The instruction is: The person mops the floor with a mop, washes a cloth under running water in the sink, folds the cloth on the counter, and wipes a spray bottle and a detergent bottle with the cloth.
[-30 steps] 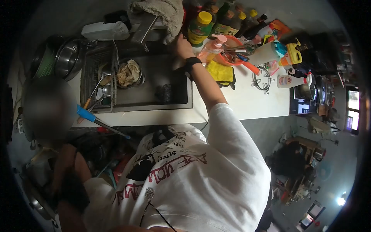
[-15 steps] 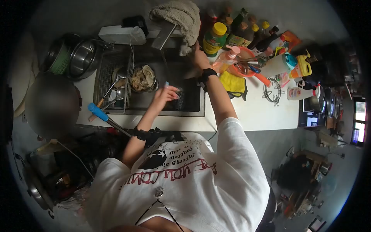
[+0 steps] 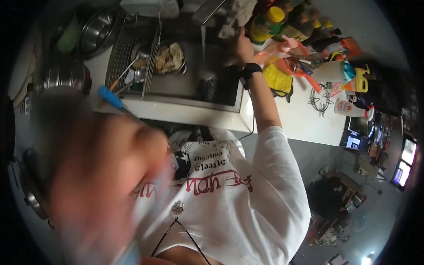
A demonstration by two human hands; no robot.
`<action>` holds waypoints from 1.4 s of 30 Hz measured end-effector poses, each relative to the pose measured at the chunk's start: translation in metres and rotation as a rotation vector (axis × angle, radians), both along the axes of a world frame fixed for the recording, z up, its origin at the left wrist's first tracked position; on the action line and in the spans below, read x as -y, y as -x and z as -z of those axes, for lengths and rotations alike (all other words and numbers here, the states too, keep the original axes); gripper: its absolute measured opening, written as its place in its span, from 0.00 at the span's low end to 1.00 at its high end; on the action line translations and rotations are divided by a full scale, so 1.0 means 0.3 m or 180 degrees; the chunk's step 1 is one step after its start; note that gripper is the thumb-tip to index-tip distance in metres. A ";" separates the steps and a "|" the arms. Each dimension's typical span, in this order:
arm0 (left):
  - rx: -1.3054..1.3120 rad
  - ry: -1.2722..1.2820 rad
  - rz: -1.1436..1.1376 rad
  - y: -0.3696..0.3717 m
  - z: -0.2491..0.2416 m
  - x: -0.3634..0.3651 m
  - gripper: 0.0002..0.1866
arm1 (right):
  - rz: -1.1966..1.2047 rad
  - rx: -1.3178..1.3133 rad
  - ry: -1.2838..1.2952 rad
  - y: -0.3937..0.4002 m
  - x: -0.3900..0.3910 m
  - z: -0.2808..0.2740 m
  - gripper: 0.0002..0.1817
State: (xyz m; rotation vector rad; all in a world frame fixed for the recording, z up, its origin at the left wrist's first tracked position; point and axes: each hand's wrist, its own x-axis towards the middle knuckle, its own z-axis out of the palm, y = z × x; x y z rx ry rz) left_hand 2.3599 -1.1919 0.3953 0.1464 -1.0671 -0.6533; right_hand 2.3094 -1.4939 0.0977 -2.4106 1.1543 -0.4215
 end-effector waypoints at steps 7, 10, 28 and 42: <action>-0.1874 0.0546 -0.0113 0.110 -0.117 -0.098 0.07 | -0.0244 0.0519 -0.0030 0.033 -0.179 -0.083 0.41; -0.2008 0.0504 -0.0251 0.102 -0.094 -0.097 0.04 | -0.0483 0.0658 -0.0156 0.057 -0.211 -0.046 0.32; -0.3147 -0.3640 0.0471 -0.194 0.965 0.404 0.35 | -0.0251 0.1515 -0.0880 0.023 -0.434 -0.162 0.23; -0.0413 -0.4112 -0.0616 -0.177 1.065 0.472 0.26 | 0.1189 0.1824 -0.1522 -0.051 -0.388 -0.020 0.26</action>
